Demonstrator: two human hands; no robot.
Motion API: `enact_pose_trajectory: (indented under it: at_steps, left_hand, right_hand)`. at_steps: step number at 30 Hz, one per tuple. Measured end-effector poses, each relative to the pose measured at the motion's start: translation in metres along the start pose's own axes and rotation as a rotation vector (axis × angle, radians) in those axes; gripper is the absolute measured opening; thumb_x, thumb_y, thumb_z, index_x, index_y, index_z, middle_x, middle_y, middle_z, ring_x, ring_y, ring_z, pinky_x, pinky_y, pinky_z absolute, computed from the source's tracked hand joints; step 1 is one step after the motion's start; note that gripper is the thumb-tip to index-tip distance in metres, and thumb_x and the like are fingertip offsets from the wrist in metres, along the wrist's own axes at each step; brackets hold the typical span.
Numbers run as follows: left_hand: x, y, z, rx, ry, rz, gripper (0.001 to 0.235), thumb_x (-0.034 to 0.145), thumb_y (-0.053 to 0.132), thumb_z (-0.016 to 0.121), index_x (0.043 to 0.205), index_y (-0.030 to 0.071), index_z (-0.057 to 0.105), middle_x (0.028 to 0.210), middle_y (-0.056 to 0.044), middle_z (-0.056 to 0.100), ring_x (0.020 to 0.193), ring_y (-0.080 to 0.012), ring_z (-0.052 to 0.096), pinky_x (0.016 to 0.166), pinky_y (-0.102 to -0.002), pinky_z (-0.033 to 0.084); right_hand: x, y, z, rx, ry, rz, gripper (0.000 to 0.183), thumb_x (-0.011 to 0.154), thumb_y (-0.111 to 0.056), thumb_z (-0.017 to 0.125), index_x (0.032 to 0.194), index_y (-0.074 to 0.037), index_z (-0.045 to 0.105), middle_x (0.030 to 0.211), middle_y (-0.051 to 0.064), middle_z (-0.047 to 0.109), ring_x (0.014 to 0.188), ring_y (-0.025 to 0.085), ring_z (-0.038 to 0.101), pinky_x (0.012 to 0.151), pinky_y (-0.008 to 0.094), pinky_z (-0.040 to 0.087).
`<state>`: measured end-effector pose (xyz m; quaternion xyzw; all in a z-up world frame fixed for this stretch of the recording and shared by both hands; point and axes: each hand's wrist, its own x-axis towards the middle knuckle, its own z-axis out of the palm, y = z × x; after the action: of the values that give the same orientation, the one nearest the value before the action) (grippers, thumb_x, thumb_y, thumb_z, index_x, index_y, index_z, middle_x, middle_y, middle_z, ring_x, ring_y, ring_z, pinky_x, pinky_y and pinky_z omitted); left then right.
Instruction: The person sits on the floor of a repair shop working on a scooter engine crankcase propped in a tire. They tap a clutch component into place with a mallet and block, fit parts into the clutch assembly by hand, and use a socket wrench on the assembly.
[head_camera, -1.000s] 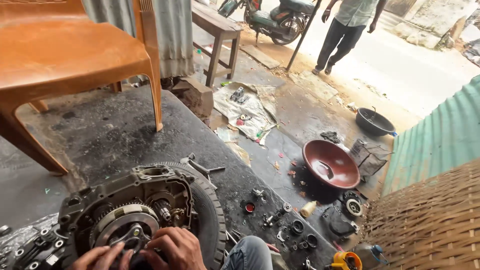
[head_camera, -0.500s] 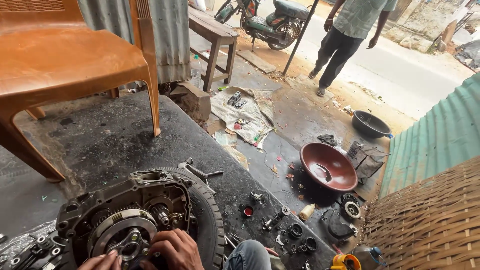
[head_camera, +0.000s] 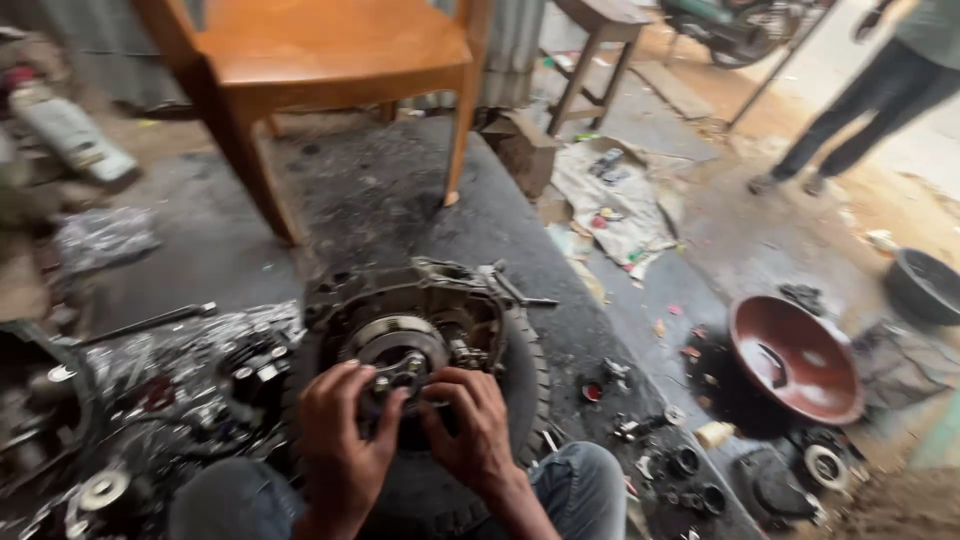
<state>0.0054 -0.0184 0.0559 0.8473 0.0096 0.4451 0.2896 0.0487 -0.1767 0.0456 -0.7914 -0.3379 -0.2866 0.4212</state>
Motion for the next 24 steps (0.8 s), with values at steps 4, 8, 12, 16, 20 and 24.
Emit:
enact_pose_trajectory:
  at_steps: [4, 8, 12, 16, 20, 24]
  left_hand:
    - [-0.001, -0.004, 0.001, -0.066, 0.022, 0.014, 0.028, 0.084, 0.008, 0.077, 0.112, 0.012, 0.072, 0.120, -0.012, 0.062, 0.120, -0.0328, 0.062, 0.099, -0.044, 0.052]
    - [-0.005, -0.014, 0.006, -0.149, 0.001, -0.021, 0.036, 0.088, 0.003, 0.072, 0.123, 0.008, 0.072, 0.121, -0.012, 0.062, 0.121, -0.0314, 0.063, 0.099, -0.042, 0.055]
    - [-0.005, -0.011, 0.004, -0.116, -0.023, 0.003, 0.026, 0.087, 0.012, 0.079, 0.111, 0.012, 0.071, 0.116, -0.007, 0.065, 0.120, -0.0304, 0.062, 0.101, -0.042, 0.055]
    - [0.010, -0.003, -0.005, -0.164, -0.009, -0.023, 0.038, 0.085, 0.011, 0.078, 0.120, 0.000, 0.067, 0.116, -0.011, 0.065, 0.115, -0.0315, 0.062, 0.097, -0.044, 0.052]
    - [0.000, -0.009, 0.003, -0.131, -0.009, -0.006, 0.023, 0.089, 0.013, 0.078, 0.110, 0.009, 0.071, 0.116, -0.008, 0.064, 0.118, -0.0295, 0.063, 0.101, -0.041, 0.054]
    - [-0.004, -0.015, 0.005, -0.120, -0.028, 0.026, 0.030, 0.087, 0.011, 0.077, 0.116, 0.007, 0.070, 0.119, -0.009, 0.064, 0.119, -0.0302, 0.062, 0.101, -0.042, 0.053]
  right_hand:
    - [-0.001, 0.007, 0.009, -0.049, 0.051, 0.112, 0.026, 0.080, -0.013, 0.085, 0.093, -0.007, 0.063, 0.107, 0.008, 0.070, 0.098, 0.027, 0.068, 0.084, 0.041, 0.053]
    - [-0.001, 0.006, 0.010, -0.007, -0.003, 0.056, 0.028, 0.076, -0.006, 0.080, 0.099, -0.002, 0.065, 0.107, 0.012, 0.067, 0.097, 0.030, 0.066, 0.082, 0.042, 0.052]
    - [-0.005, 0.009, 0.012, -0.016, 0.022, 0.096, 0.032, 0.078, -0.013, 0.084, 0.096, -0.004, 0.060, 0.108, 0.011, 0.067, 0.096, 0.028, 0.066, 0.082, 0.040, 0.053]
    - [-0.015, 0.022, 0.020, -0.052, 0.054, 0.089, 0.030, 0.083, -0.012, 0.084, 0.103, -0.009, 0.062, 0.113, 0.008, 0.070, 0.102, 0.026, 0.069, 0.087, 0.038, 0.056]
    - [-0.012, 0.019, 0.016, 0.078, -0.001, 0.136, 0.040, 0.076, -0.010, 0.083, 0.106, -0.004, 0.057, 0.111, 0.014, 0.065, 0.094, 0.027, 0.067, 0.081, 0.038, 0.055]
    - [-0.010, 0.016, 0.014, 0.028, 0.028, 0.058, 0.037, 0.080, -0.013, 0.085, 0.104, -0.006, 0.058, 0.113, 0.013, 0.065, 0.101, 0.028, 0.066, 0.085, 0.040, 0.054]
